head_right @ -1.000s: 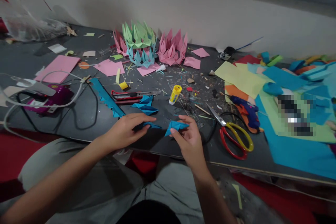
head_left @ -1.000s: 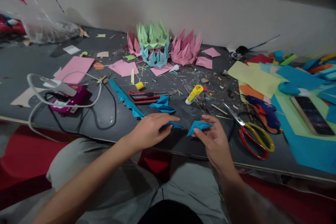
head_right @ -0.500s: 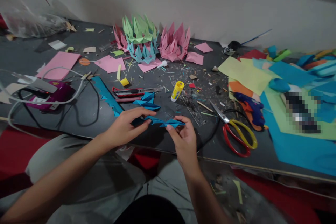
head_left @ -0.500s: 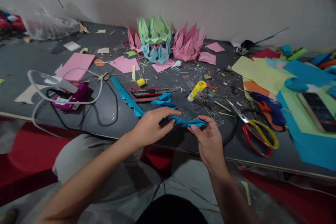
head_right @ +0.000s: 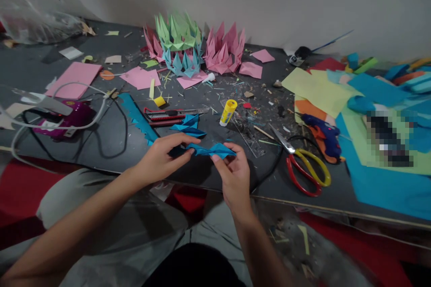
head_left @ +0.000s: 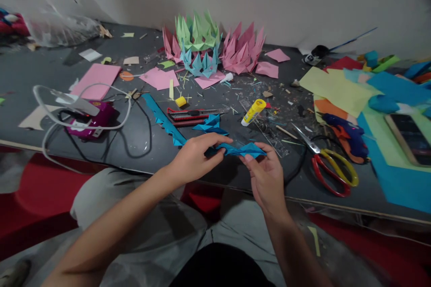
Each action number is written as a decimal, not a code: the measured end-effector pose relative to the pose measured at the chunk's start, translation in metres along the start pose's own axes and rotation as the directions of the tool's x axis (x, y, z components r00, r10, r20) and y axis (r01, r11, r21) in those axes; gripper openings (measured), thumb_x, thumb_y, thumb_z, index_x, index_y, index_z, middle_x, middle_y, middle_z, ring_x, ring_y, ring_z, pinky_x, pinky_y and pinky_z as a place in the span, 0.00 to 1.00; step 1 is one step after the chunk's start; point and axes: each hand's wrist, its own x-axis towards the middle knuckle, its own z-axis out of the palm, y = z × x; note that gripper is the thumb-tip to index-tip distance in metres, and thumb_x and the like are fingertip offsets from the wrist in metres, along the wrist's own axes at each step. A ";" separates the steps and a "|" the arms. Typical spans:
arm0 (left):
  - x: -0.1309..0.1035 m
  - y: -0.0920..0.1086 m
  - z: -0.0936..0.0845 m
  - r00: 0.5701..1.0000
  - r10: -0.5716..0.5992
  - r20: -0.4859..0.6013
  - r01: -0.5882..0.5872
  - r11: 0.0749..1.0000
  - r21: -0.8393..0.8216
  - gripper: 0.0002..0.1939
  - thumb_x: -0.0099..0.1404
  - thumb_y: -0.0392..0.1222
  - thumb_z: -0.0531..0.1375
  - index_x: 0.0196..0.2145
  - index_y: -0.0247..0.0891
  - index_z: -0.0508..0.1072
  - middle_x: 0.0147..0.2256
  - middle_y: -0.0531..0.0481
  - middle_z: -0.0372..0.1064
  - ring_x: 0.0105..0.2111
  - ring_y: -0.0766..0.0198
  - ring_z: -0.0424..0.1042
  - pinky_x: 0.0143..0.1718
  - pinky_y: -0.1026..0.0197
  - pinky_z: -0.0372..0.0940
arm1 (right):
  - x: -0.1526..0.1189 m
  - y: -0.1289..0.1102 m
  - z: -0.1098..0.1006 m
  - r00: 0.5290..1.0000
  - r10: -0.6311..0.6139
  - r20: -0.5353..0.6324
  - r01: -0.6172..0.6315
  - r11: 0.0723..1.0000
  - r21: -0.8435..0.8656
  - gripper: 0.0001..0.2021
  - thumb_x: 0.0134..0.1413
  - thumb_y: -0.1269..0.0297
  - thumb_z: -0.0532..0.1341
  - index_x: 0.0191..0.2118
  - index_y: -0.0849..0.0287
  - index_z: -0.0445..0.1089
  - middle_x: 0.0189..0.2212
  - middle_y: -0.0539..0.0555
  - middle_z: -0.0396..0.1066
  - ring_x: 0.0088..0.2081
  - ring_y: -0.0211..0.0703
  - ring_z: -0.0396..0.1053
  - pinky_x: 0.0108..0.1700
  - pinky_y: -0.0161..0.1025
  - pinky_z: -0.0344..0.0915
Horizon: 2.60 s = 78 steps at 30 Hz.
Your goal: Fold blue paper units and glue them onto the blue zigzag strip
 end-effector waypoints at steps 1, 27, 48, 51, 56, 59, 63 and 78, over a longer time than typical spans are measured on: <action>0.000 0.000 0.001 1.000 -0.001 0.005 0.001 1.000 -0.001 0.11 0.61 0.33 0.54 0.41 0.36 0.70 0.40 0.49 0.72 0.40 0.67 0.71 0.42 0.66 0.65 | 0.000 0.000 0.001 1.000 -0.003 0.006 0.003 1.000 -0.001 0.16 0.43 0.64 0.66 0.39 0.53 0.63 0.31 0.46 0.69 0.33 0.34 0.66 0.40 0.38 0.65; -0.003 -0.004 0.009 0.996 0.063 0.062 -0.068 0.995 0.069 0.11 0.61 0.34 0.54 0.42 0.38 0.69 0.39 0.51 0.72 0.40 0.66 0.70 0.41 0.65 0.65 | 0.004 0.006 0.006 1.000 -0.019 -0.025 0.018 0.999 -0.050 0.13 0.41 0.65 0.67 0.34 0.55 0.64 0.25 0.44 0.68 0.27 0.31 0.67 0.32 0.32 0.68; 0.003 0.006 -0.005 0.923 -0.142 0.357 0.208 0.966 -0.154 0.11 0.58 0.36 0.56 0.39 0.37 0.74 0.36 0.52 0.74 0.35 0.66 0.72 0.34 0.67 0.64 | -0.009 0.002 0.001 0.973 -0.215 0.086 0.230 0.938 -0.259 0.07 0.41 0.69 0.66 0.25 0.57 0.66 0.24 0.47 0.65 0.27 0.34 0.66 0.29 0.33 0.65; 0.003 0.004 -0.003 0.913 -0.106 0.393 0.144 0.987 -0.067 0.09 0.57 0.39 0.60 0.37 0.38 0.75 0.33 0.52 0.75 0.31 0.67 0.72 0.32 0.68 0.63 | -0.012 -0.002 0.002 0.970 -0.219 0.107 0.242 0.920 -0.309 0.07 0.42 0.69 0.66 0.24 0.57 0.66 0.23 0.47 0.66 0.26 0.36 0.67 0.28 0.33 0.66; 0.001 0.001 0.001 0.923 -0.053 0.381 0.002 0.991 0.133 0.07 0.60 0.39 0.58 0.33 0.39 0.76 0.26 0.51 0.72 0.28 0.66 0.70 0.29 0.66 0.60 | -0.011 -0.009 -0.004 0.947 -0.233 0.219 0.313 0.816 -0.486 0.05 0.45 0.65 0.65 0.26 0.56 0.68 0.23 0.49 0.69 0.27 0.38 0.68 0.28 0.35 0.66; -0.001 0.002 0.004 0.925 -0.027 0.379 -0.076 0.965 0.252 0.06 0.58 0.36 0.58 0.31 0.39 0.76 0.25 0.50 0.71 0.28 0.64 0.69 0.31 0.63 0.60 | -0.011 -0.013 -0.008 0.890 -0.205 0.408 0.431 0.673 -0.601 0.02 0.48 0.66 0.63 0.30 0.54 0.71 0.27 0.50 0.73 0.30 0.41 0.71 0.33 0.37 0.67; -0.002 0.004 0.005 0.908 -0.031 0.418 -0.118 0.938 0.327 0.08 0.56 0.33 0.58 0.30 0.41 0.76 0.24 0.51 0.71 0.28 0.63 0.70 0.34 0.60 0.60 | -0.015 -0.011 -0.009 0.827 -0.248 0.504 0.542 0.587 -0.602 0.08 0.51 0.72 0.58 0.32 0.52 0.73 0.29 0.49 0.75 0.31 0.39 0.72 0.34 0.35 0.67; -0.005 -0.002 0.008 0.919 0.004 0.393 -0.139 0.939 0.315 0.09 0.64 0.39 0.53 0.42 0.37 0.67 0.31 0.50 0.69 0.33 0.62 0.68 0.42 0.57 0.59 | 0.108 -0.022 -0.015 0.941 -0.207 0.268 0.327 0.757 -0.566 0.19 0.37 0.57 0.67 0.39 0.58 0.69 0.35 0.54 0.72 0.37 0.46 0.69 0.40 0.46 0.65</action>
